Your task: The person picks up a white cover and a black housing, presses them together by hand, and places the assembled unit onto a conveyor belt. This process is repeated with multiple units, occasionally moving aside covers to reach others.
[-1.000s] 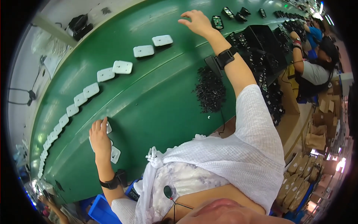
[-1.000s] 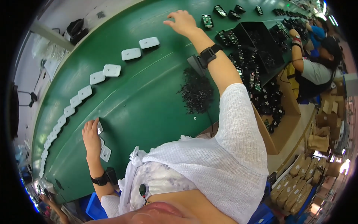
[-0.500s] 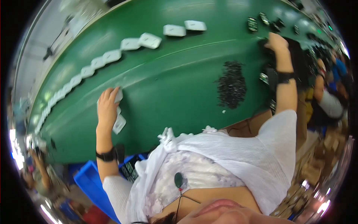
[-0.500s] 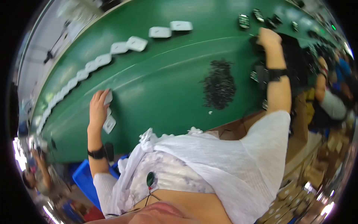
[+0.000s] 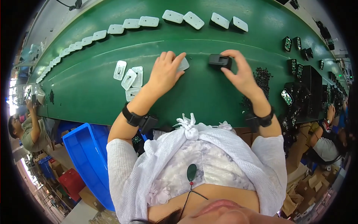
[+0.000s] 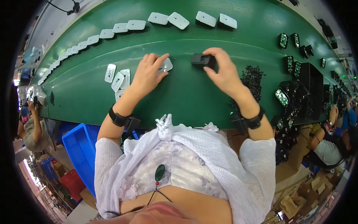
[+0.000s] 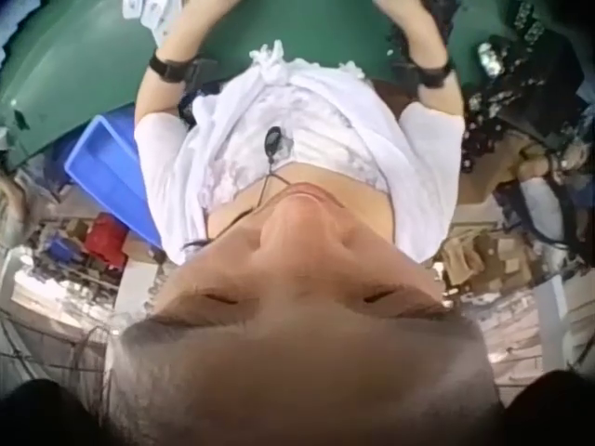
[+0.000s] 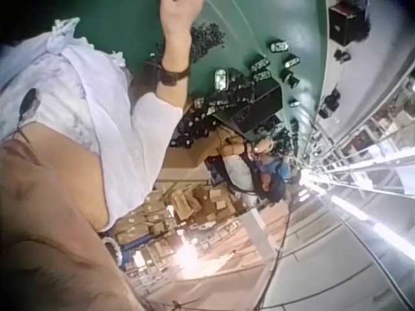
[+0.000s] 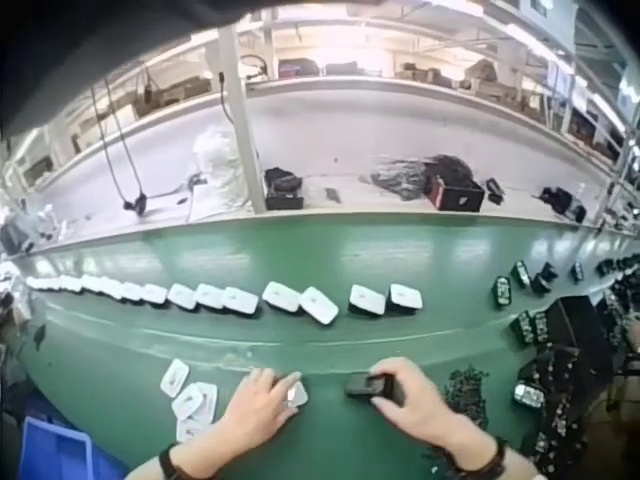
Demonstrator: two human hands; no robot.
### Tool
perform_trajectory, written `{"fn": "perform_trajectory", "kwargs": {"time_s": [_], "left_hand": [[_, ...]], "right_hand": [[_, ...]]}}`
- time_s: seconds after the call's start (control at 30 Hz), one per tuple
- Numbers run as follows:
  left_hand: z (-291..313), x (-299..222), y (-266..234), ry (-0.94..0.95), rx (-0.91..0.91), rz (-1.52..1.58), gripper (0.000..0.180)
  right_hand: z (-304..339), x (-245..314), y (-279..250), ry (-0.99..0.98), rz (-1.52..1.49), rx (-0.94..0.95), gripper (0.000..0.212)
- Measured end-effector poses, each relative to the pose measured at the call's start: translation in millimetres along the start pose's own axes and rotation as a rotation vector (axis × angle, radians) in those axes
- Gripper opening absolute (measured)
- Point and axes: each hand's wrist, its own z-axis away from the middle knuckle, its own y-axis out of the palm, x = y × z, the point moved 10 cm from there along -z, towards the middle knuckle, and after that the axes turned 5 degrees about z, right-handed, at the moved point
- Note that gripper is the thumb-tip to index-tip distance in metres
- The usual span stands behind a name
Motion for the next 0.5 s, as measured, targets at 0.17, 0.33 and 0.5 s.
{"fn": "perform_trajectory", "kwargs": {"time_s": [0.17,0.33,0.5], "left_hand": [[7.1,5.6,8.4,-0.177,0.048,0.111,0.056],[12.8,-30.5,11.7,0.372,0.240,-0.188,0.063],[17.5,-19.7,22.0,0.360,0.277,-0.214,0.057]], "right_hand": [[10.2,1.1,15.3,0.019,0.253,-0.019,0.039],[13.3,2.9,13.4,-0.024,0.384,0.002,0.029],[23.6,-48.1,14.6,0.424,-0.464,-0.067,0.034]]}}
